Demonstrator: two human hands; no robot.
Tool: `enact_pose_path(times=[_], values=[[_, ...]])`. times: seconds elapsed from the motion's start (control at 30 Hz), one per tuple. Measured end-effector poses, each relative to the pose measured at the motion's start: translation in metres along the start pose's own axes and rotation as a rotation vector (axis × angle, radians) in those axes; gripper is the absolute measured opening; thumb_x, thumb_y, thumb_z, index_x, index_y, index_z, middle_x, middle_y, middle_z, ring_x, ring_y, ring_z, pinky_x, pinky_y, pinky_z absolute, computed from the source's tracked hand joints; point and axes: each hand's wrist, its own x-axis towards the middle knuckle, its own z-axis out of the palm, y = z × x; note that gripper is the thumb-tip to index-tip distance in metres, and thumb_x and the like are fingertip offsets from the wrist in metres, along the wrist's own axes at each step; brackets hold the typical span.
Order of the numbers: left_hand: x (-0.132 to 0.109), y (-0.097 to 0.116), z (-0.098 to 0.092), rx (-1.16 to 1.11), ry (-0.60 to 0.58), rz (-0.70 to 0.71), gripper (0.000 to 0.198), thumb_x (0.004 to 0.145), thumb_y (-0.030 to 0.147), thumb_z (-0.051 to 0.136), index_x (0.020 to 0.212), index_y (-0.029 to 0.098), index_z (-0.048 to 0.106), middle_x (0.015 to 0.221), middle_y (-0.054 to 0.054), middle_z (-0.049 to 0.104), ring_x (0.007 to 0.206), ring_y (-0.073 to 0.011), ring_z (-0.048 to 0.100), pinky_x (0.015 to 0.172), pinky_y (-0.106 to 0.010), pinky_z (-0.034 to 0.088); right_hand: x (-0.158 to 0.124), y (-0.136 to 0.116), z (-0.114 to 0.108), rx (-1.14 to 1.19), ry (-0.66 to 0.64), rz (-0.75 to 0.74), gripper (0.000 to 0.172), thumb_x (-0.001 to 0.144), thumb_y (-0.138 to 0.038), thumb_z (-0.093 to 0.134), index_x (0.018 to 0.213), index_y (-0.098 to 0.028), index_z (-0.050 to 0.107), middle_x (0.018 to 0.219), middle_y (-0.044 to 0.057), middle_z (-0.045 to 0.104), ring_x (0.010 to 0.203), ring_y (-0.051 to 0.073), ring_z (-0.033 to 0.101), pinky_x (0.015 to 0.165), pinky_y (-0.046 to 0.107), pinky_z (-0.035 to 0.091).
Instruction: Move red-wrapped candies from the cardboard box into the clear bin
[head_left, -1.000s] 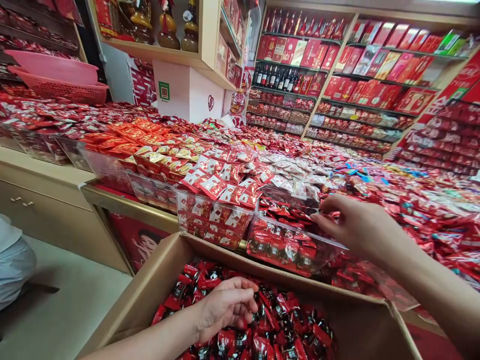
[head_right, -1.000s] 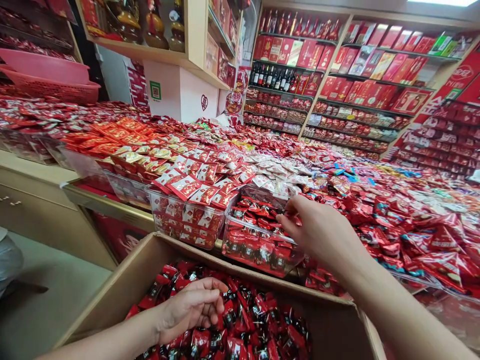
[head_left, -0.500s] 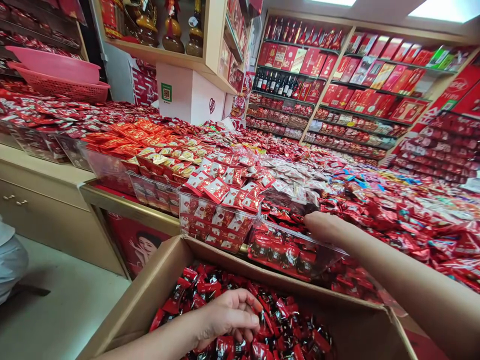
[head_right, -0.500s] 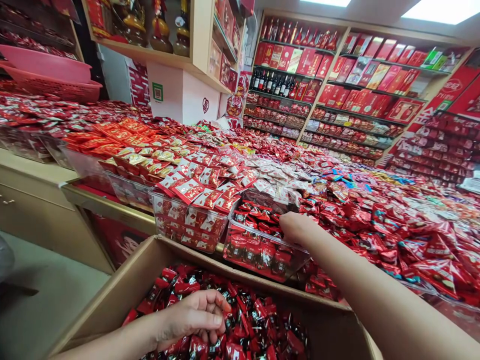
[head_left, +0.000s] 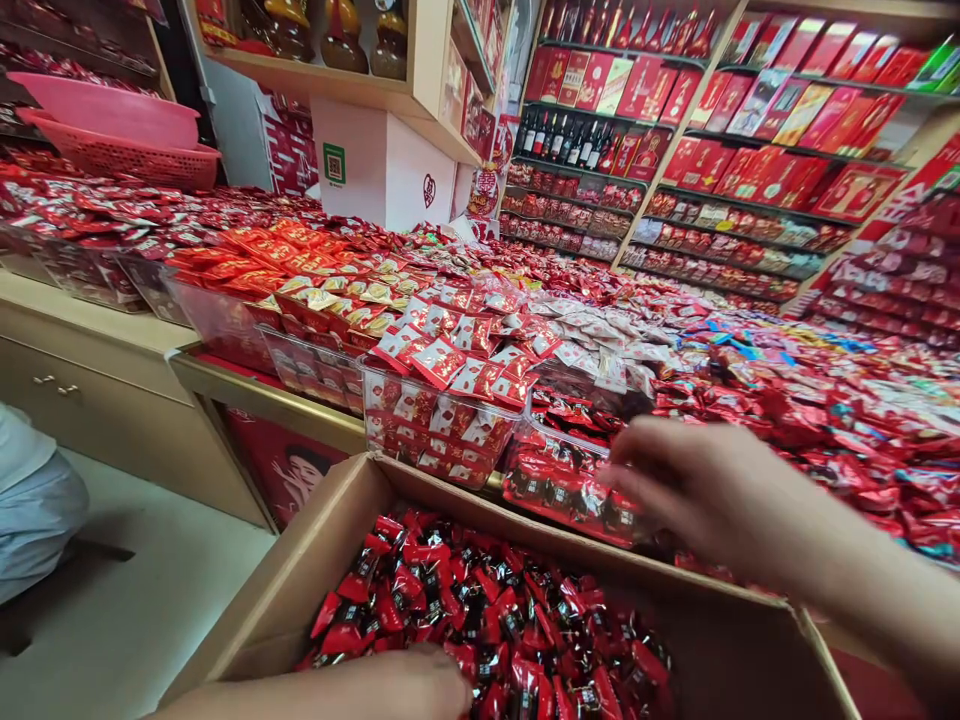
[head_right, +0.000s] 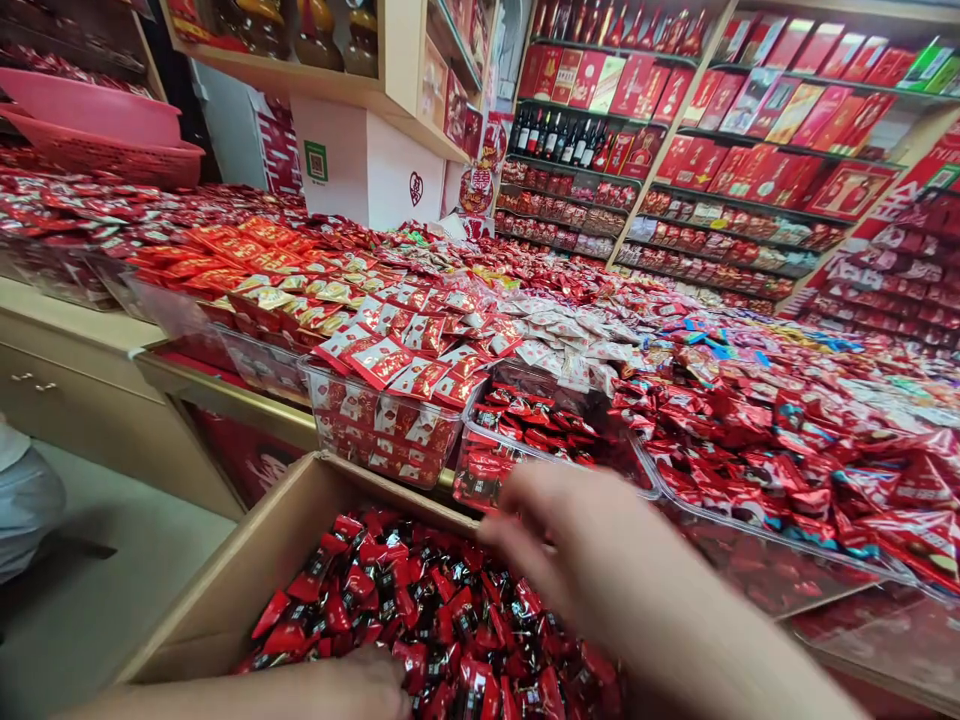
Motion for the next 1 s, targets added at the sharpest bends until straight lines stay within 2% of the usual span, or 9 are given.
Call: enact_pose_path(times=[0.07, 0.13, 0.2, 0.3, 0.37, 0.47, 0.67, 0.9, 1.0], values=[[0.010, -0.002, 0.019, 0.114, 0.001, 0.001, 0.016, 0.052, 0.008, 0.057, 0.062, 0.018, 0.064, 0.070, -0.013, 0.062, 0.074, -0.0301, 0.055, 0.062, -0.040, 0.040, -0.026, -0.027, 0.030, 0.222, -0.179, -0.104, 0.018, 0.075, -0.035, 0.046, 0.068, -0.023, 0.057, 0.062, 0.000, 0.058, 0.052, 0.011, 0.052, 0.047, 0.020, 0.039], [0.020, -0.001, 0.030, 0.186, -0.024, -0.027, 0.015, 0.050, 0.004, 0.058, 0.055, 0.017, 0.063, 0.069, -0.015, 0.063, 0.074, -0.0337, 0.056, 0.060, -0.045, 0.039, -0.047, -0.043, 0.082, 0.265, -0.431, -0.158, 0.009, 0.067, -0.028, 0.056, 0.072, -0.021, 0.059, 0.071, 0.002, 0.061, 0.060, 0.015, 0.057, 0.053, 0.022, 0.044], [0.024, 0.000, 0.034, 0.217, -0.084, -0.036, 0.014, 0.047, 0.003, 0.060, 0.048, 0.017, 0.060, 0.062, -0.015, 0.062, 0.066, -0.0347, 0.056, 0.055, -0.046, 0.039, -0.062, -0.046, 0.142, 0.207, -0.690, -0.131, 0.029, 0.061, -0.019, 0.061, 0.090, -0.016, 0.059, 0.088, 0.009, 0.061, 0.073, 0.022, 0.059, 0.063, 0.027, 0.048], [0.021, 0.000, 0.027, 0.271, -0.109, 0.027, 0.011, 0.051, 0.006, 0.058, 0.048, 0.016, 0.058, 0.052, -0.014, 0.059, 0.056, -0.0317, 0.056, 0.051, -0.042, 0.040, -0.075, -0.040, 0.215, 0.232, -0.759, -0.013, 0.055, 0.056, -0.012, 0.062, 0.110, -0.012, 0.050, 0.110, 0.016, 0.051, 0.100, 0.029, 0.049, 0.081, 0.033, 0.042], [0.015, 0.001, 0.018, 0.263, -0.099, 0.079, 0.009, 0.051, 0.007, 0.057, 0.050, 0.017, 0.059, 0.048, -0.012, 0.057, 0.052, -0.0292, 0.055, 0.048, -0.038, 0.039, -0.080, -0.037, 0.239, 0.269, -0.762, 0.069, 0.066, 0.053, -0.007, 0.060, 0.117, -0.012, 0.044, 0.118, 0.018, 0.045, 0.105, 0.029, 0.045, 0.085, 0.034, 0.040], [0.008, 0.005, 0.001, 0.171, -0.046, 0.069, 0.007, 0.047, 0.016, 0.062, 0.053, 0.019, 0.059, 0.045, -0.006, 0.054, 0.046, -0.0238, 0.051, 0.043, -0.032, 0.037, -0.082, -0.039, 0.244, 0.290, -0.783, 0.193, 0.075, 0.047, -0.004, 0.060, 0.118, -0.012, 0.041, 0.118, 0.019, 0.044, 0.096, 0.031, 0.052, 0.079, 0.037, 0.044], [0.005, 0.015, -0.031, 0.098, -0.005, -0.072, 0.022, 0.054, 0.028, 0.059, 0.075, 0.022, 0.062, 0.067, -0.006, 0.061, 0.057, -0.0222, 0.054, 0.046, -0.029, 0.037, -0.078, -0.042, 0.223, 0.290, -0.795, 0.202, 0.046, 0.051, -0.006, 0.059, 0.097, -0.005, 0.059, 0.095, 0.021, 0.059, 0.084, 0.032, 0.058, 0.072, 0.037, 0.047], [0.003, 0.014, -0.042, -0.073, 0.059, -0.060, 0.034, 0.060, 0.031, 0.054, 0.093, 0.023, 0.058, 0.078, -0.007, 0.062, 0.072, -0.0250, 0.056, 0.057, -0.030, 0.041, -0.078, -0.038, 0.217, 0.248, -0.795, 0.211, 0.046, 0.052, -0.001, 0.056, 0.096, -0.009, 0.059, 0.093, 0.018, 0.062, 0.084, 0.031, 0.058, 0.071, 0.038, 0.046], [0.002, 0.012, -0.044, -0.112, 0.083, -0.063, 0.040, 0.059, 0.031, 0.055, 0.098, 0.023, 0.056, 0.083, -0.007, 0.062, 0.078, -0.0260, 0.055, 0.063, -0.032, 0.040, -0.078, -0.034, 0.217, 0.225, -0.788, 0.226, 0.032, 0.055, -0.004, 0.052, 0.083, -0.013, 0.064, 0.082, 0.014, 0.066, 0.077, 0.028, 0.061, 0.065, 0.035, 0.047]])
